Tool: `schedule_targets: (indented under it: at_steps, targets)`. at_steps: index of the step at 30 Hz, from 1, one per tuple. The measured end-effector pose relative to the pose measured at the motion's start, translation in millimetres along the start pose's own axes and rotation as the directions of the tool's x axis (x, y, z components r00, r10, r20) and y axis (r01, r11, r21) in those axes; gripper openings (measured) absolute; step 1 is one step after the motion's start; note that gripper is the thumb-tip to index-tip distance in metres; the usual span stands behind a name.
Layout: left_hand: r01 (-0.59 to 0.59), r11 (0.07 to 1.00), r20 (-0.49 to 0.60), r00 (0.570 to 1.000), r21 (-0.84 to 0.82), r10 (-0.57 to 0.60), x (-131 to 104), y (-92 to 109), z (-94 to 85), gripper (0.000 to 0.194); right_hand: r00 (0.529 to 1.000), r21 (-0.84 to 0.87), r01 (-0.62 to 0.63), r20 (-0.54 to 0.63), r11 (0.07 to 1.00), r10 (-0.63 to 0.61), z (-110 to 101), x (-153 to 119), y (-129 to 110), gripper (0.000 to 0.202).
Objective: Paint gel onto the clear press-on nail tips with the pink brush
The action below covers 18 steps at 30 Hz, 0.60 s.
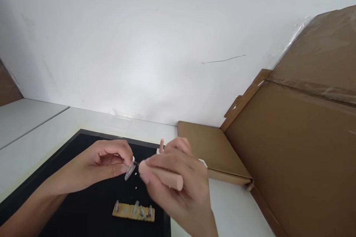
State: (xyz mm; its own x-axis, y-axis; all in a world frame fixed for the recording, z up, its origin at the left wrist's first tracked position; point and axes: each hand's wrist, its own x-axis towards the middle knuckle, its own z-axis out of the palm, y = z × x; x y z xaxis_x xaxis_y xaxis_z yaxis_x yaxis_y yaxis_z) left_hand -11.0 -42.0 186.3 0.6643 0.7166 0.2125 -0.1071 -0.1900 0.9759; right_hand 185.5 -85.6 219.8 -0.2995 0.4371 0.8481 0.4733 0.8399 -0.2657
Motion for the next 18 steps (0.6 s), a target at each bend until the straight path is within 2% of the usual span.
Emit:
schedule_targets:
  at_steps: [2,4,7,9,12,14,18]
  targets:
    - [0.001,1.0,-0.008,1.0,0.012,-0.001,0.5,0.2,0.7,0.007,0.997,0.058,0.014,0.071,0.998,-0.018,0.0,1.4,-0.9,0.015]
    - [-0.001,1.0,-0.006,1.0,0.025,0.001,0.9,0.2,1.4,0.008,0.994,0.044,0.001,0.109,0.999,-0.005,0.1,2.4,-1.2,0.014]
    - [-0.003,1.0,0.002,1.0,0.027,0.003,0.9,-0.5,1.4,0.008,0.998,-0.055,-0.052,0.021,0.997,0.053,-0.4,1.5,0.9,0.019]
    - [-0.006,1.0,0.0,1.0,0.022,0.006,1.0,-0.9,0.9,0.008,0.997,-0.036,-0.07,-0.035,0.997,0.069,-1.0,0.2,2.5,0.02]
    - [-0.011,0.999,-0.009,1.0,0.037,0.011,1.3,-1.0,0.6,0.009,0.998,0.072,-0.055,0.02,0.996,0.053,-1.2,-0.1,3.4,0.014]
    - [-0.014,0.999,-0.01,1.0,0.052,0.015,1.4,-1.0,1.2,0.009,0.997,0.062,-0.062,0.051,0.996,0.059,-0.8,0.5,3.8,0.013]
    - [-0.018,0.997,-0.015,1.0,0.077,0.02,1.1,-0.9,2.8,0.011,0.996,0.004,-0.082,-0.031,0.997,0.082,-0.3,1.0,4.8,0.019]
